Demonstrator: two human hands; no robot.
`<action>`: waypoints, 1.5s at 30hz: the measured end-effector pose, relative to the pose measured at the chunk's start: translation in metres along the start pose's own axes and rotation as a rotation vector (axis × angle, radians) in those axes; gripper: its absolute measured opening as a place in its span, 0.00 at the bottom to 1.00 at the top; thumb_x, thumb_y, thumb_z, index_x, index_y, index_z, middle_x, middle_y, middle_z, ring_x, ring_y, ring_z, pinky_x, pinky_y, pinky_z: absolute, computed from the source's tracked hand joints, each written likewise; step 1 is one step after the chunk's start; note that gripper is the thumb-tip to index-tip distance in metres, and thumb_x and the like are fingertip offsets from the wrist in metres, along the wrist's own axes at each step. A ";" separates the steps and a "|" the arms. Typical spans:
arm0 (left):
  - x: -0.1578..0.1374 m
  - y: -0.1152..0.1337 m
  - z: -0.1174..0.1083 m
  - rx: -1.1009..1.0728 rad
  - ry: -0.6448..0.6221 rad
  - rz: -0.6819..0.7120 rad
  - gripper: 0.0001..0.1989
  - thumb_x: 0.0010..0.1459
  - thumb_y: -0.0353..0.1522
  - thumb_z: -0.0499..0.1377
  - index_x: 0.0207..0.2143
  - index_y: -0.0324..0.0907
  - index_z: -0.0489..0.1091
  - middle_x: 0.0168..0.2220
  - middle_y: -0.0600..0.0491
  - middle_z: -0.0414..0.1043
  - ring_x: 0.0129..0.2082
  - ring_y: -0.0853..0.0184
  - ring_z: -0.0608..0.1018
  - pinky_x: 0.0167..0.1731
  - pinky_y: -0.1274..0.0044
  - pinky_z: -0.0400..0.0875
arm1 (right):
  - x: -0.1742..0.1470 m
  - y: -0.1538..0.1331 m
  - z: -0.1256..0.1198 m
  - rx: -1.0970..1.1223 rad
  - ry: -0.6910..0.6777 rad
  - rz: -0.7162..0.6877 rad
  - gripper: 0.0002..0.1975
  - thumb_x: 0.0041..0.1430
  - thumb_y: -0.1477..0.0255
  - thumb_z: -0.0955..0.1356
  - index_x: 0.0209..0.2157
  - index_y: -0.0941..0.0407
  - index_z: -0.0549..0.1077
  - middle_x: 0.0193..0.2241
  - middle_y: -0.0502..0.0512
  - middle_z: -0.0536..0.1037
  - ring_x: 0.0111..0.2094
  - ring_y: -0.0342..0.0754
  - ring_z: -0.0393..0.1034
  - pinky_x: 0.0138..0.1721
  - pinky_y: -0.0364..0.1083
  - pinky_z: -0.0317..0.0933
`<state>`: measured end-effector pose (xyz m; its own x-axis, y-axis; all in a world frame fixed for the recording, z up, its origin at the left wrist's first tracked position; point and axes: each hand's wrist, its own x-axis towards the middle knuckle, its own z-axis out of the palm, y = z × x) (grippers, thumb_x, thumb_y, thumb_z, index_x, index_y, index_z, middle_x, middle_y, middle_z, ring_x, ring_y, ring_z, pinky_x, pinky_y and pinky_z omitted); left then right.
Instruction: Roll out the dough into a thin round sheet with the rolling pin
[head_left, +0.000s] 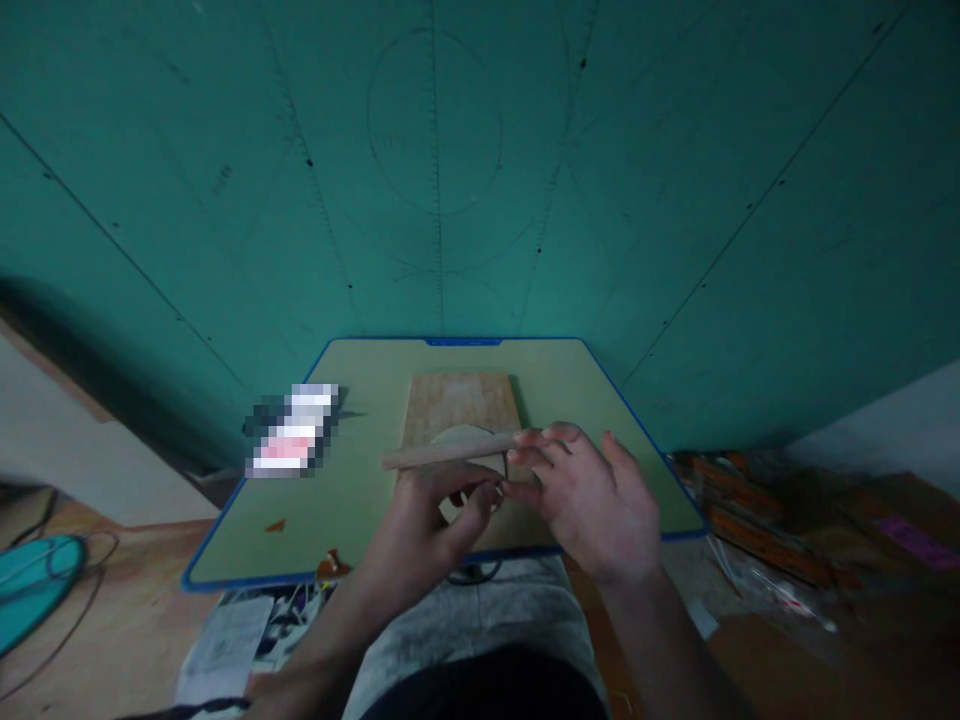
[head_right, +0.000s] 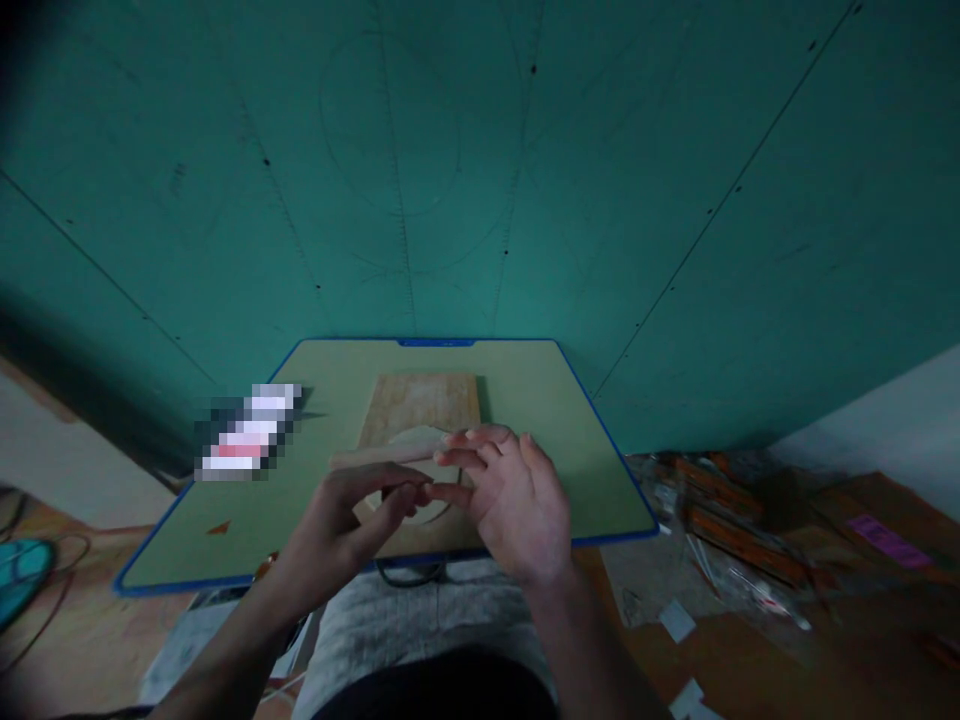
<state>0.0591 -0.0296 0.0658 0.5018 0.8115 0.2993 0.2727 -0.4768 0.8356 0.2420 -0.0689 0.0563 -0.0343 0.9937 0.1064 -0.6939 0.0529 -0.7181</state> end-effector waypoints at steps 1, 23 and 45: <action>-0.002 0.003 0.002 0.000 0.000 0.003 0.13 0.61 0.34 0.55 0.32 0.41 0.78 0.27 0.51 0.80 0.28 0.67 0.78 0.28 0.78 0.71 | -0.002 -0.001 0.001 -0.011 -0.005 -0.002 0.18 0.62 0.52 0.66 0.39 0.50 0.77 0.43 0.54 0.80 0.45 0.52 0.74 0.45 0.55 0.73; -0.001 -0.012 -0.002 0.107 -0.172 -0.030 0.14 0.60 0.34 0.52 0.29 0.40 0.76 0.26 0.52 0.78 0.24 0.70 0.74 0.25 0.78 0.64 | -0.006 0.014 0.004 -0.422 -0.129 -0.203 0.20 0.63 0.50 0.66 0.41 0.51 0.78 0.46 0.57 0.74 0.46 0.53 0.70 0.46 0.53 0.69; -0.037 -0.078 -0.092 0.439 0.287 -0.395 0.16 0.53 0.44 0.56 0.27 0.41 0.76 0.20 0.53 0.75 0.22 0.65 0.76 0.23 0.78 0.67 | 0.003 0.015 -0.076 -0.886 0.257 -0.258 0.15 0.65 0.57 0.67 0.33 0.51 0.80 0.34 0.54 0.81 0.41 0.54 0.73 0.48 0.52 0.63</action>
<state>-0.0563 0.0082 0.0319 0.0732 0.9826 0.1706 0.7320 -0.1692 0.6600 0.2864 -0.0574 -0.0066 0.2756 0.9266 0.2560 0.1425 0.2240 -0.9641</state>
